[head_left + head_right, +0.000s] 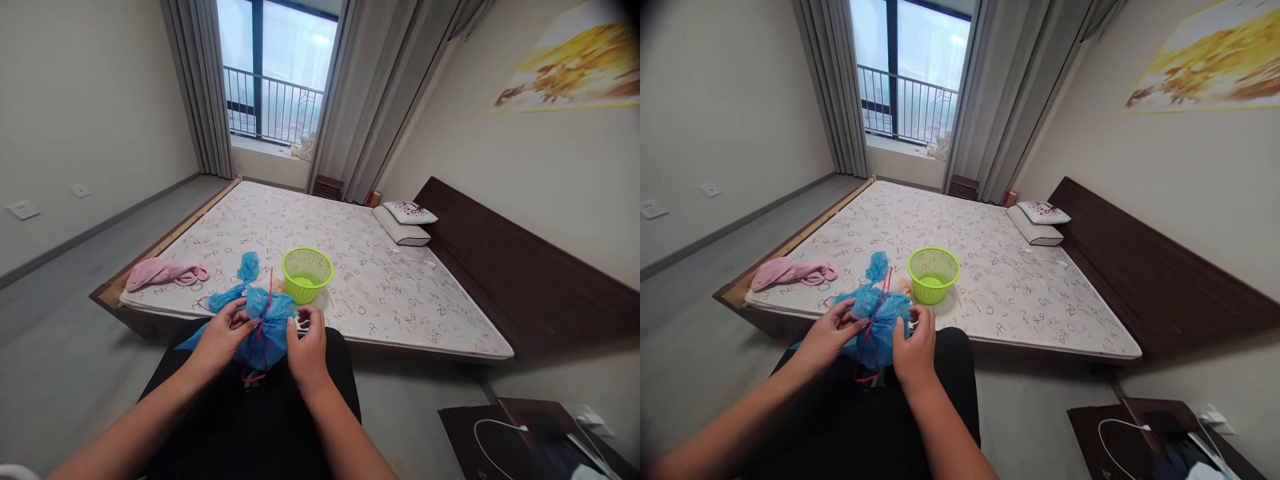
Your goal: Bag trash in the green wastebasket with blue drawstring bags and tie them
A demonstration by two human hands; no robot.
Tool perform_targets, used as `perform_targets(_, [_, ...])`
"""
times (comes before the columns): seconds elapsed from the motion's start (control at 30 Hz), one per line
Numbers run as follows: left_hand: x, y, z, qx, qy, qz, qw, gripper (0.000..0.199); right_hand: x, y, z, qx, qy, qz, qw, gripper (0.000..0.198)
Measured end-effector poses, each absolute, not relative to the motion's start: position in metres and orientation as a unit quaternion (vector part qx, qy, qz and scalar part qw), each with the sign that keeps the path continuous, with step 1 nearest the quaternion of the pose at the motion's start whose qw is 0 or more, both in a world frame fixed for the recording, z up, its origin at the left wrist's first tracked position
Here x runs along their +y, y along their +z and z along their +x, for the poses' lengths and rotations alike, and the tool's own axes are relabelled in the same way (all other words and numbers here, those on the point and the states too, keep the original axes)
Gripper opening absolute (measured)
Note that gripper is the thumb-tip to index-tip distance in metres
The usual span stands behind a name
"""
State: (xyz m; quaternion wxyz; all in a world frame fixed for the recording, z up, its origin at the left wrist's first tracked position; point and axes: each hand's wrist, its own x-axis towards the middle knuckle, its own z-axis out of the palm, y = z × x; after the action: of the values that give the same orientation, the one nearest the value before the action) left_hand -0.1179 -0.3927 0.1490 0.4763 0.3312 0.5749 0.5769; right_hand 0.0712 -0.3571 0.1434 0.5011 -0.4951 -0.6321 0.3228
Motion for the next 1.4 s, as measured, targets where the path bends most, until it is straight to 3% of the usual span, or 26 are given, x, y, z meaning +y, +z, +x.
perform_targets(0.1, [-0.395,0.151,-0.113,0.555,0.573,0.342,0.498,0.072,-0.363,0.151,0.070,-0.679,0.301,-0.442,0.503,0.021])
perform_targets(0.2, [-0.399,0.157,-0.113,0.546,0.562,0.365,0.502,0.072,-0.361,0.155,0.068,-0.692,0.477,-0.383,0.383,0.020])
perform_targets(0.3, [-0.403,0.167,-0.118,0.557,0.528,0.404,0.498,0.068,-0.358,0.152,0.068,-0.625,0.581,-0.377,0.359,0.019])
perform_targets(0.5, [-0.406,0.182,-0.130,0.592,0.468,0.470,0.458,0.050,-0.362,0.150,0.074,-0.634,0.557,-0.387,0.370,0.015])
perform_targets(0.6, [-0.407,0.181,-0.136,0.609,0.446,0.502,0.423,0.051,-0.366,0.156,0.076,-0.631,0.556,-0.403,0.361,0.015])
perform_targets(0.7, [-0.411,0.184,-0.138,0.638,0.439,0.534,0.340,0.036,-0.368,0.162,0.077,-0.617,0.568,-0.418,0.348,0.017])
perform_targets(0.8, [-0.420,0.192,-0.135,0.617,0.464,0.612,0.170,0.009,-0.369,0.168,0.077,-0.583,0.607,-0.415,0.345,0.022])
perform_targets(0.87, [-0.426,0.198,-0.130,0.555,0.469,0.684,0.065,0.002,-0.370,0.172,0.078,-0.565,0.618,-0.420,0.350,0.026])
perform_targets(0.97, [-0.429,0.200,-0.122,0.487,0.444,0.752,0.002,0.014,-0.373,0.177,0.079,-0.563,0.608,-0.429,0.359,0.028])
perform_targets(1.17, [-0.424,0.193,-0.119,0.456,0.439,0.772,0.057,0.013,-0.383,0.189,0.082,-0.611,0.574,-0.415,0.353,0.022])
perform_targets(1.4, [-0.424,0.197,-0.125,0.463,0.364,0.808,0.015,0.007,-0.377,0.197,0.093,-0.805,0.352,-0.339,0.335,0.012])
